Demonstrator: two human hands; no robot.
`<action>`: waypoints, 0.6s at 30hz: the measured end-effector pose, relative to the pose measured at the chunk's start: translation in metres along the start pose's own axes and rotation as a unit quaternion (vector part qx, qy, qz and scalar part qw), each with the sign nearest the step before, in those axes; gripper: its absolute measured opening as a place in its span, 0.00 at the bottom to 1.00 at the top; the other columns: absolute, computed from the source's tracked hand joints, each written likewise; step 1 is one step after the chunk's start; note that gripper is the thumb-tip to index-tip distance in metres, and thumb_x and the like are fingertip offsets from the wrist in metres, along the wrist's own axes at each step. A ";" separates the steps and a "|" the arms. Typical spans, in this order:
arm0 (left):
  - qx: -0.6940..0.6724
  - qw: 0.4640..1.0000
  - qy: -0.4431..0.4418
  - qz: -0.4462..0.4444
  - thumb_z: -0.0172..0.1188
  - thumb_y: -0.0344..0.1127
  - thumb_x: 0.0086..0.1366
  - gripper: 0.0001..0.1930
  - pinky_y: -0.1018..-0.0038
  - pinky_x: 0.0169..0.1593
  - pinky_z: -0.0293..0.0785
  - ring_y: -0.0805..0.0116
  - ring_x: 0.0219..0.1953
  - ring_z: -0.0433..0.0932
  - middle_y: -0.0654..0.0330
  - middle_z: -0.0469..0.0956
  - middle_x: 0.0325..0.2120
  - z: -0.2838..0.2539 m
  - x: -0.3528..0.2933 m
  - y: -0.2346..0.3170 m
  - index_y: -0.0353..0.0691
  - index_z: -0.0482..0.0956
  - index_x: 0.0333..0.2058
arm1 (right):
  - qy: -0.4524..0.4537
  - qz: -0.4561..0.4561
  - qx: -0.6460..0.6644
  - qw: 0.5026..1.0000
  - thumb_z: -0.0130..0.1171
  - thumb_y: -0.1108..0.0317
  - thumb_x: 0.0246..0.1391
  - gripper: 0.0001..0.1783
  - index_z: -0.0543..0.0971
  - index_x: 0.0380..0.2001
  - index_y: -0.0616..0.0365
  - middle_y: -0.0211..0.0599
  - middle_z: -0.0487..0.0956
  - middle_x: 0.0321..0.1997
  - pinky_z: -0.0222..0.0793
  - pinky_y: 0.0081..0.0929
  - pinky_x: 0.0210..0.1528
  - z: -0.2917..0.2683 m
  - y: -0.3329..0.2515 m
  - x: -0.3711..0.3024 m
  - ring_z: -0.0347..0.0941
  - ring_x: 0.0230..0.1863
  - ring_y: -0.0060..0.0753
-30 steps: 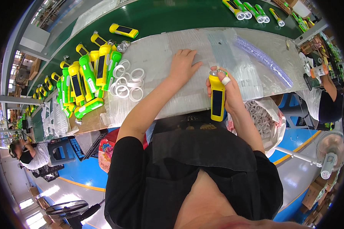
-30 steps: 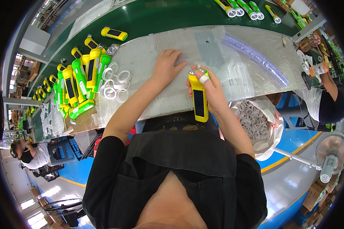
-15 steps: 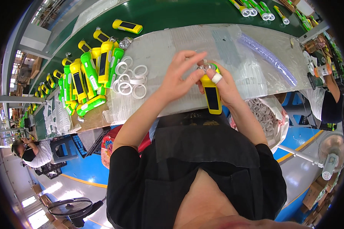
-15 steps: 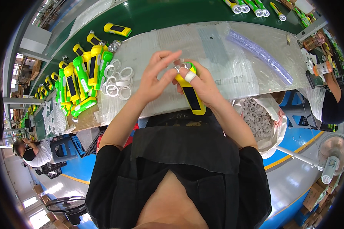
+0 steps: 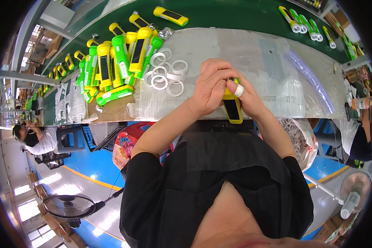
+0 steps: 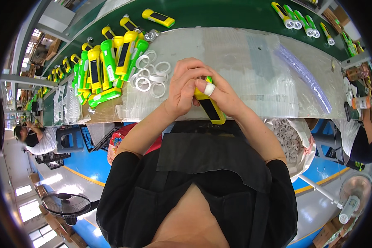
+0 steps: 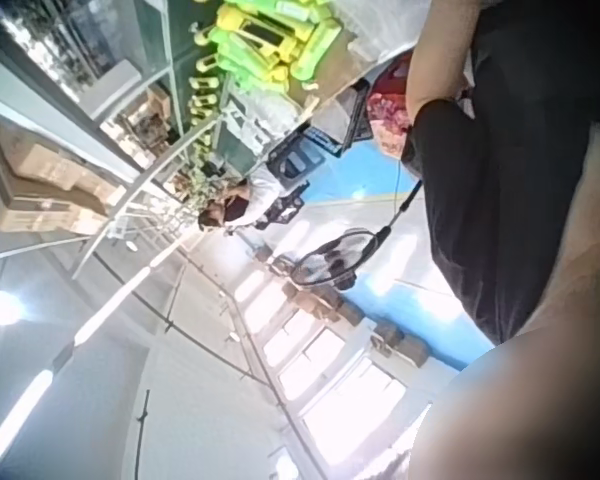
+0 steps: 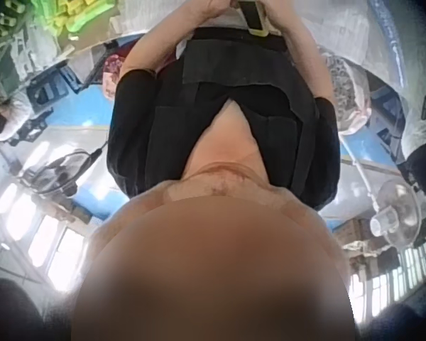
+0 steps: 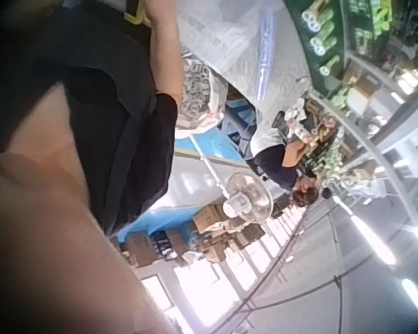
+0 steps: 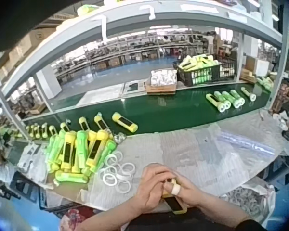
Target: Assembling solar-powered handheld flashlights by attaching plastic heads and lenses on a factory production line.
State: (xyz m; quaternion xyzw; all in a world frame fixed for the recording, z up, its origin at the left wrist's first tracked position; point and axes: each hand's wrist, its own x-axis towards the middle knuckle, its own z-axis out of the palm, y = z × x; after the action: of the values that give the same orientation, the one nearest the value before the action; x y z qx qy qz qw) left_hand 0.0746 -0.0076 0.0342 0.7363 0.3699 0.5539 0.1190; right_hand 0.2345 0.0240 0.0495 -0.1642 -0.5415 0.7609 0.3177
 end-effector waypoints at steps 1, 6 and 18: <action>0.015 1.000 -0.012 0.003 0.51 0.36 0.63 0.16 0.61 0.56 0.62 0.53 0.50 0.70 0.52 0.74 0.47 -0.003 0.002 -0.001 0.37 0.79 0.47 | 0.020 -0.001 0.006 1.000 0.52 0.58 0.65 0.22 0.66 0.56 0.57 0.36 0.73 0.40 0.70 0.25 0.36 0.001 0.000 0.003 0.73 0.33 0.28; 0.268 0.960 0.014 -0.082 0.63 0.47 0.60 0.19 0.59 0.54 0.66 0.51 0.53 0.71 0.50 0.75 0.49 -0.054 0.013 -0.014 0.38 0.80 0.43 | 0.039 -0.140 -0.028 0.989 0.51 0.61 0.64 0.17 0.68 0.53 0.57 0.37 0.75 0.32 0.69 0.25 0.34 -0.017 -0.006 0.035 0.72 0.30 0.25; -0.079 0.948 0.015 -0.308 0.68 0.36 0.60 0.08 0.76 0.38 0.72 0.71 0.38 0.77 0.61 0.79 0.39 -0.068 0.032 -0.034 0.41 0.81 0.35 | 0.082 -0.131 -0.061 0.986 0.56 0.66 0.61 0.18 0.68 0.52 0.58 0.33 0.76 0.32 0.70 0.22 0.33 -0.028 0.010 0.049 0.71 0.29 0.21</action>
State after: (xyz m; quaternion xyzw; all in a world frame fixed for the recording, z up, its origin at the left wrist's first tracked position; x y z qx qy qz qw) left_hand 0.0030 0.0218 0.0621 0.5662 0.5356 0.5285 0.3365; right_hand 0.2117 0.0741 0.0343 -0.1724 -0.5756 0.6623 0.4476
